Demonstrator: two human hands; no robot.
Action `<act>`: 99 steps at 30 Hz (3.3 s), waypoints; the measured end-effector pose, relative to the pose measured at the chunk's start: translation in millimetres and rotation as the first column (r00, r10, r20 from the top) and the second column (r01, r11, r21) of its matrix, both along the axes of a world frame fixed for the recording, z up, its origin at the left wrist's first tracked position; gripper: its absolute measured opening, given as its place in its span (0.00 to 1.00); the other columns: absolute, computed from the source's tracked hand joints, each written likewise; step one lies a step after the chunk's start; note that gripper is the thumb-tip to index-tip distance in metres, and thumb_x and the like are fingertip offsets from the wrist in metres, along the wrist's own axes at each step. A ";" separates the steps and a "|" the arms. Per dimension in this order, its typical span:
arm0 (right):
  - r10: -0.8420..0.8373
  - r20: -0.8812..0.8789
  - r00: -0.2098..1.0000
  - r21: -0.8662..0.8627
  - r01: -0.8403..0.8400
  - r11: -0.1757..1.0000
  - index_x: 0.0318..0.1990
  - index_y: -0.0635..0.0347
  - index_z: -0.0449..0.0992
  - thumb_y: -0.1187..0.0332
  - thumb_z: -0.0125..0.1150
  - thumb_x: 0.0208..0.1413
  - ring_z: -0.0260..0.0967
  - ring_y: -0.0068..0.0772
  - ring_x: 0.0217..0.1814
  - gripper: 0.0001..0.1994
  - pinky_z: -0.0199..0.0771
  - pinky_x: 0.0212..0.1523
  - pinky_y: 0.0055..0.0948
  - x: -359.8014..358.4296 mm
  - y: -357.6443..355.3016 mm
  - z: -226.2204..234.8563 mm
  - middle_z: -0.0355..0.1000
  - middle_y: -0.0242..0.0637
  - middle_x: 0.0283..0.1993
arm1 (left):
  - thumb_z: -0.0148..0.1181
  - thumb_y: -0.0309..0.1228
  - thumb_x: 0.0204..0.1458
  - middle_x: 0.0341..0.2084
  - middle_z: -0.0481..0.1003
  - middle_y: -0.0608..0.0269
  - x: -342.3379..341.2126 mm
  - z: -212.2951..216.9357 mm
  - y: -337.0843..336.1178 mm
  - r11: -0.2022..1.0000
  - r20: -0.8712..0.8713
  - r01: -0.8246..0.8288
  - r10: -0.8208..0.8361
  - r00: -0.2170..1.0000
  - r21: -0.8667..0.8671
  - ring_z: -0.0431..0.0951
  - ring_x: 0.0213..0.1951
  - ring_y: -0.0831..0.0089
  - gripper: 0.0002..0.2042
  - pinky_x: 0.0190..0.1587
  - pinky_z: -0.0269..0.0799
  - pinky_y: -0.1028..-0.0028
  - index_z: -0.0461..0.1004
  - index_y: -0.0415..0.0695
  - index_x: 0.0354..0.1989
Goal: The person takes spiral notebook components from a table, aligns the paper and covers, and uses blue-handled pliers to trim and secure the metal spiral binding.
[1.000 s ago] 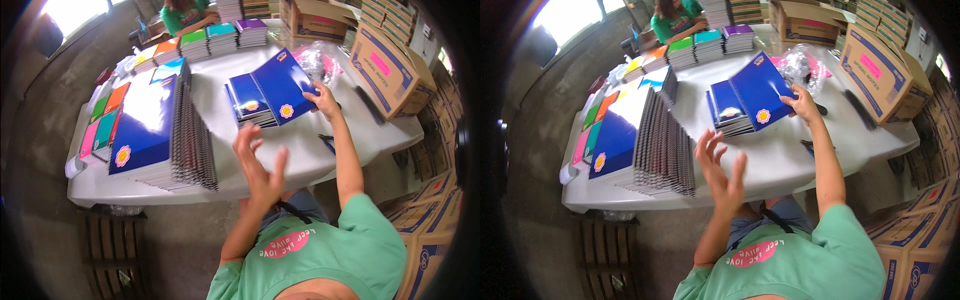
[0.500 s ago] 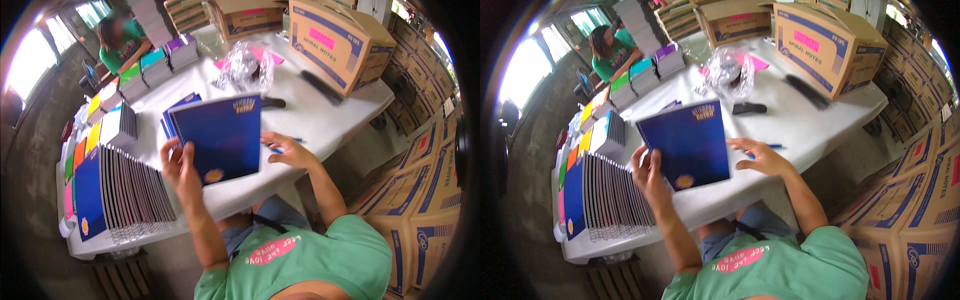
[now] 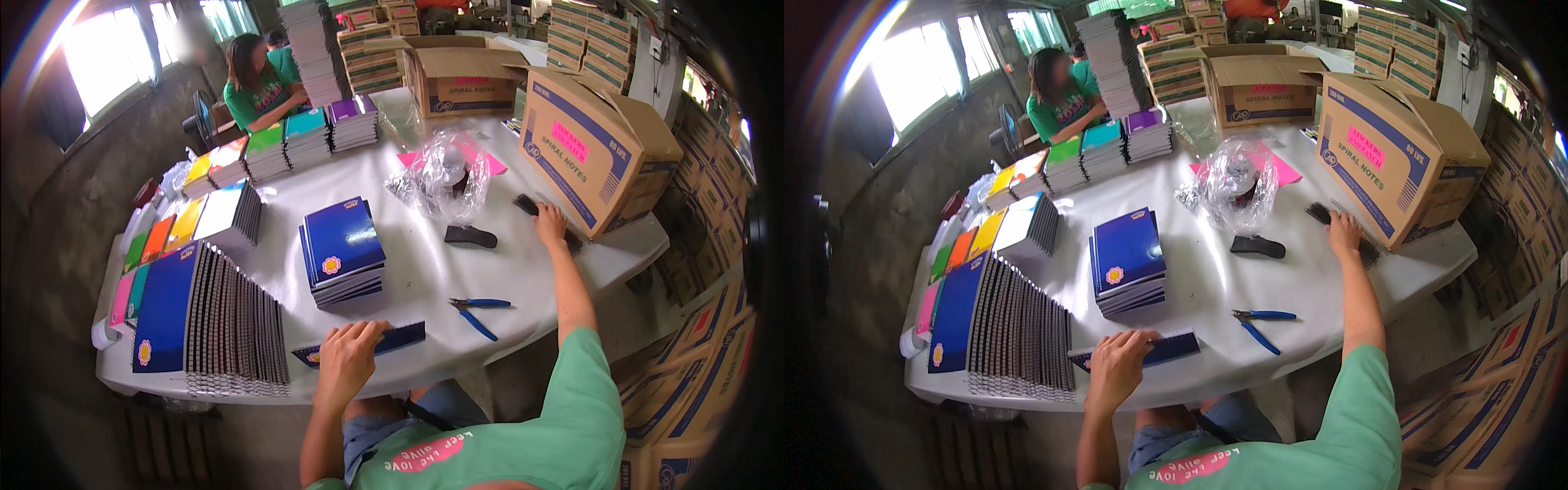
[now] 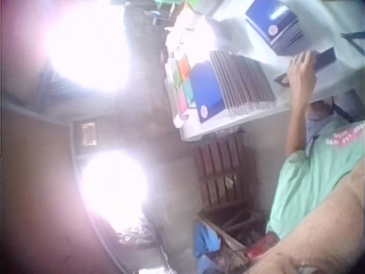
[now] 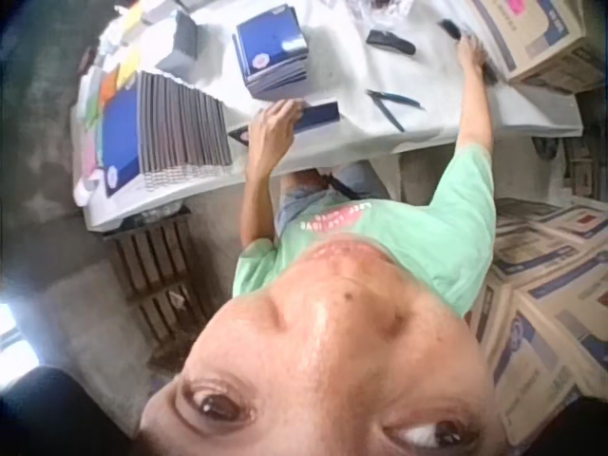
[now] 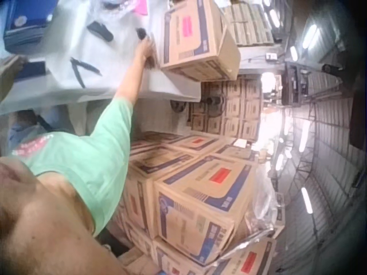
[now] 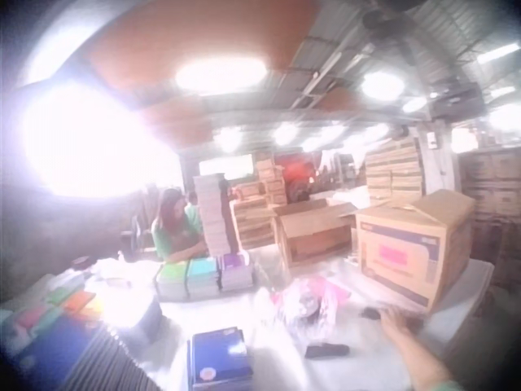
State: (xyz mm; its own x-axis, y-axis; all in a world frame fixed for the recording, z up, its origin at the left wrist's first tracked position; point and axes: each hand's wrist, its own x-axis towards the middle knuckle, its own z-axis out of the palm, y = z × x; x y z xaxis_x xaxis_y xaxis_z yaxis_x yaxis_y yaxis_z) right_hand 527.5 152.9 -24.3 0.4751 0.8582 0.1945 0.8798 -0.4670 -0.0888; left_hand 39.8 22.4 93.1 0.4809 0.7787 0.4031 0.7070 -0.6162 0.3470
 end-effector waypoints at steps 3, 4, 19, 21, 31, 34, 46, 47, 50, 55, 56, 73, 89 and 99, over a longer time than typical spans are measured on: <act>0.157 0.286 0.945 -0.022 -0.157 0.987 0.41 0.61 0.71 0.73 0.50 0.54 0.73 0.44 0.44 0.08 0.66 0.51 0.49 6.2 12.1 -4.6 0.75 0.43 0.37 | 0.58 0.24 0.47 0.29 0.72 0.67 3.6 -17.6 7.6 0.974 -0.041 -0.011 0.021 0.999 0.228 0.72 0.32 0.71 0.15 0.38 0.60 0.70 0.74 0.48 0.46; 0.181 0.316 0.931 -0.011 -0.187 0.982 0.39 0.61 0.72 0.73 0.49 0.54 0.74 0.44 0.42 0.07 0.67 0.51 0.47 5.9 13.1 -5.6 0.75 0.43 0.35 | 0.59 0.25 0.46 0.28 0.72 0.68 3.5 -23.0 8.7 0.959 -0.032 -0.021 0.031 0.999 0.284 0.71 0.31 0.72 0.17 0.37 0.59 0.71 0.74 0.48 0.47; 0.390 0.453 0.802 0.282 -0.544 0.790 0.58 0.51 0.66 0.80 0.46 0.48 0.68 0.46 0.43 0.26 0.68 0.48 0.40 -70.0 -27.5 98.2 0.69 0.43 0.39 | 0.64 0.32 0.43 0.27 0.69 0.74 -7.1 -49.7 17.0 0.865 0.031 -0.053 0.043 0.999 0.499 0.69 0.31 0.79 0.21 0.46 0.51 0.71 0.75 0.52 0.50; 0.470 0.196 0.861 0.469 -0.503 0.726 0.59 0.52 0.66 0.77 0.48 0.49 0.69 0.39 0.36 0.25 0.71 0.39 0.34 -114.8 -53.8 116.7 0.68 0.43 0.44 | 0.63 0.35 0.45 0.27 0.69 0.76 -2.4 -53.5 16.0 0.841 0.045 -0.091 0.079 0.996 0.534 0.70 0.33 0.80 0.21 0.53 0.46 0.66 0.74 0.54 0.50; 0.568 -0.818 0.090 0.527 -0.276 0.804 0.68 0.54 0.46 0.57 0.44 0.62 0.55 0.14 0.18 0.29 0.61 0.18 0.15 -321.9 -187.7 102.4 0.52 0.39 0.68 | 0.64 0.35 0.43 0.26 0.70 0.76 -8.9 -53.9 19.7 0.883 0.133 -0.095 0.037 0.990 0.460 0.70 0.35 0.79 0.17 0.55 0.47 0.64 0.76 0.55 0.45; 0.568 -0.817 0.094 0.517 -0.316 0.796 0.65 0.55 0.56 0.45 0.38 0.62 0.49 0.11 0.18 0.31 0.53 0.18 0.11 -270.8 -160.5 104.3 0.70 0.32 0.38 | 0.66 0.32 0.42 0.26 0.71 0.74 -10.4 -46.7 15.5 0.922 0.200 -0.028 -0.054 0.978 0.387 0.70 0.35 0.76 0.16 0.53 0.50 0.67 0.78 0.54 0.43; 0.798 -0.538 0.273 0.484 -0.675 0.557 0.41 0.61 0.78 0.79 0.56 0.53 0.67 0.24 0.35 0.09 0.66 0.36 0.21 -265.8 -132.0 110.9 0.72 0.34 0.34 | 0.65 0.31 0.42 0.28 0.73 0.73 -15.7 -44.2 16.0 0.940 0.221 0.049 -0.130 0.967 0.339 0.70 0.39 0.71 0.14 0.53 0.53 0.65 0.78 0.54 0.40; 0.811 -0.528 0.253 0.476 -0.703 0.529 0.42 0.61 0.77 0.80 0.55 0.54 0.66 0.24 0.33 0.10 0.66 0.36 0.21 -267.3 -133.5 110.9 0.70 0.34 0.32 | 0.65 0.31 0.42 0.27 0.73 0.73 -15.8 -44.6 15.9 0.940 0.221 0.047 -0.128 0.967 0.337 0.70 0.39 0.71 0.14 0.54 0.53 0.64 0.78 0.54 0.41; 0.736 -0.659 0.155 0.434 -0.721 0.540 0.45 0.60 0.75 0.79 0.50 0.57 0.60 0.22 0.29 0.11 0.64 0.34 0.21 -263.7 -135.6 113.3 0.64 0.31 0.26 | 0.65 0.30 0.42 0.27 0.72 0.73 -15.4 -44.3 15.5 0.941 0.222 0.039 -0.120 0.968 0.337 0.70 0.39 0.71 0.14 0.54 0.53 0.64 0.78 0.54 0.41; 0.652 -0.748 0.126 0.380 -0.725 0.575 0.47 0.58 0.73 0.75 0.44 0.61 0.52 0.21 0.26 0.11 0.60 0.32 0.20 -262.4 -135.4 118.2 0.55 0.28 0.21 | 0.66 0.31 0.41 0.27 0.72 0.73 -14.4 -47.4 16.4 0.943 0.232 0.031 -0.113 0.966 0.330 0.70 0.38 0.71 0.15 0.54 0.52 0.64 0.78 0.54 0.41; 0.656 -0.738 0.155 0.384 -0.703 0.598 0.47 0.58 0.73 0.75 0.44 0.61 0.52 0.21 0.26 0.11 0.60 0.32 0.20 -263.5 -133.4 119.4 0.55 0.27 0.21 | 0.66 0.30 0.41 0.27 0.72 0.73 -14.5 -46.9 15.8 0.942 0.228 0.025 -0.107 0.968 0.336 0.70 0.38 0.72 0.15 0.55 0.52 0.64 0.78 0.54 0.41; 0.850 -0.340 0.403 0.209 -0.849 0.486 0.43 0.59 0.74 0.64 0.58 0.53 0.67 0.36 0.25 0.12 0.66 0.27 0.31 -284.0 -149.9 136.3 0.66 0.36 0.22 | 0.65 0.30 0.41 0.26 0.71 0.74 -7.0 -46.4 15.5 0.936 0.242 -0.045 -0.043 0.969 0.348 0.70 0.36 0.74 0.17 0.56 0.52 0.64 0.78 0.56 0.43; 0.870 -0.348 0.348 0.442 -0.758 0.480 0.44 0.57 0.75 0.65 0.55 0.58 0.70 0.25 0.30 0.10 0.71 0.28 0.28 -265.3 -143.7 113.1 0.71 0.32 0.26 | 0.71 0.41 0.36 0.28 0.66 0.74 -5.3 -60.5 7.6 0.895 0.246 -0.245 0.159 0.956 0.372 0.69 0.41 0.76 0.24 0.66 0.35 0.58 0.76 0.59 0.47; 0.678 -0.728 0.100 0.321 -0.825 0.466 0.43 0.61 0.76 0.66 0.61 0.54 0.71 0.20 0.31 0.12 0.71 0.36 0.23 -249.2 -109.2 139.1 0.75 0.34 0.32 | 0.70 0.36 0.35 0.29 0.66 0.70 -8.0 -48.8 13.6 0.945 0.242 -0.172 0.105 0.965 0.278 0.68 0.41 0.70 0.18 0.65 0.41 0.58 0.76 0.54 0.38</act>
